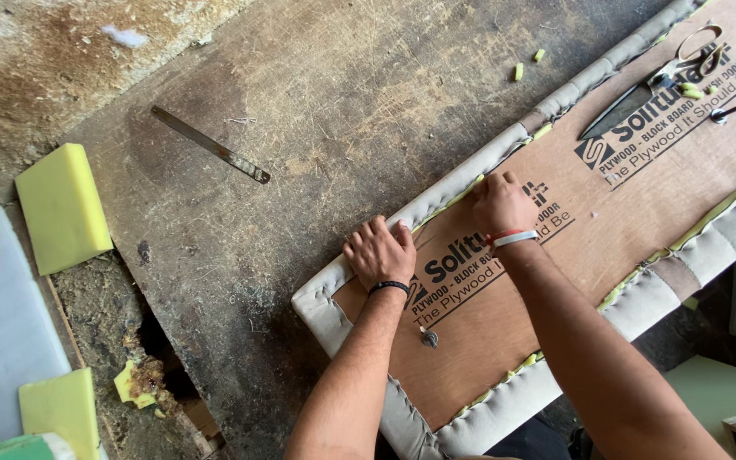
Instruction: The person trims excess fabric from a padded headboard using shears, then uses a pneumatic staple gun to secure the fabric to the plywood backing. The person works along the edges, folding and stapling the fabric to create a finished look.
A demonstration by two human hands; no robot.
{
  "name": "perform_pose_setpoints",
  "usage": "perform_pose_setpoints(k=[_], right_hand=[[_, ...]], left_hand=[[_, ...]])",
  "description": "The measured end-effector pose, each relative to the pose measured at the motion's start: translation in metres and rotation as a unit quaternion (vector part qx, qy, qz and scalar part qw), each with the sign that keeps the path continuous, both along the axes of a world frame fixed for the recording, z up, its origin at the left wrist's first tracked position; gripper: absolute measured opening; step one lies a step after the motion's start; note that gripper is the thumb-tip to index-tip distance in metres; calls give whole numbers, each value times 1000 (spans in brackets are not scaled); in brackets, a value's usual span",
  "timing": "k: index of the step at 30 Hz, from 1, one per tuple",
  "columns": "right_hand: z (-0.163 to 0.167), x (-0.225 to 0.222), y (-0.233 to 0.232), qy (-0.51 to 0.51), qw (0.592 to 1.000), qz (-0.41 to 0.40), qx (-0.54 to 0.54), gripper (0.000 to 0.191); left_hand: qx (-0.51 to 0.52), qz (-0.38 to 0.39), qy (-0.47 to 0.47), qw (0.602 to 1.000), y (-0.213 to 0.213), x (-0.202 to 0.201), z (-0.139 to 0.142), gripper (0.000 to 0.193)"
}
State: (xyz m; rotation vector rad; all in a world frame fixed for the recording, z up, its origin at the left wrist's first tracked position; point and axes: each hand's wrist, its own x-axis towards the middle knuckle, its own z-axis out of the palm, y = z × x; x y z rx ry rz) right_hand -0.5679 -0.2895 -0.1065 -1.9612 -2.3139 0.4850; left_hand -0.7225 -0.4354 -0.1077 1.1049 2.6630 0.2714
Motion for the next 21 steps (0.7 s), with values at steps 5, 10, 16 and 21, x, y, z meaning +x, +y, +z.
perform_pose_setpoints(k=[5,10,16,21], right_hand=[[8,4,0,120,989,-88,13,32],[9,-14,6,71,990,-123,13,21],[10,-7,-13,14,999,-5,-35,20],[16,-4,-23,146,989,-22,23,28]], left_hand=[[9,1,4,1000,0,0,-3,49],[12,0,-1,1000,0,0,-7,50],[4,-6,-5,1000,-2,1,-4,49],[20,-4,10,1000,-2,0,0,48]])
